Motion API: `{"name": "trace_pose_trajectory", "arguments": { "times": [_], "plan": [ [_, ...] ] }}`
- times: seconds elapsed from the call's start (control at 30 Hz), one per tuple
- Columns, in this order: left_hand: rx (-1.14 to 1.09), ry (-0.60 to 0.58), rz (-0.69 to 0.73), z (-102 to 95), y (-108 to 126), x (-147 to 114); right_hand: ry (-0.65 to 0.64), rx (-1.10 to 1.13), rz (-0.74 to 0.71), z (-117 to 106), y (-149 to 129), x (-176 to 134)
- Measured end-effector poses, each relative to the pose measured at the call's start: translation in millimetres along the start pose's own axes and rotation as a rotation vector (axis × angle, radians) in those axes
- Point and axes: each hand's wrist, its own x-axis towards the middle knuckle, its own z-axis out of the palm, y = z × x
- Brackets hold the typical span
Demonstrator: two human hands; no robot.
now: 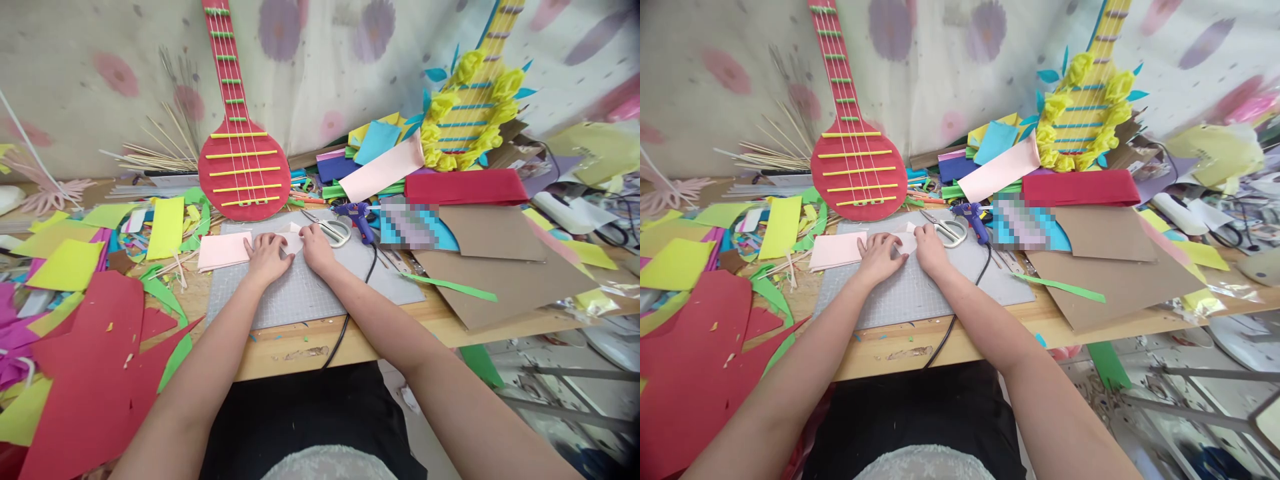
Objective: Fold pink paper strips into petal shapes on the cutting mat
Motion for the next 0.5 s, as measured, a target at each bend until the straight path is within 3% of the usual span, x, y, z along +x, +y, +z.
{"name": "trace_pose_trajectory", "arguments": {
  "times": [0.1, 0.23, 0.5],
  "plan": [
    [-0.003, 0.007, 0.007, -1.2, 0.7, -1.6, 0.07, 0.041, -0.098, -3.6, -3.3, -5.2],
    [-0.004, 0.011, 0.013, -2.7, 2.1, -3.5, -0.028, 0.175, -0.248, -1.9, -8.5, -9.6],
    [0.019, -0.012, 0.026, -6.5, 1.6, -2.7, -0.094, 0.249, -0.131, 4.3, -9.9, -4.3]
  ]
}}
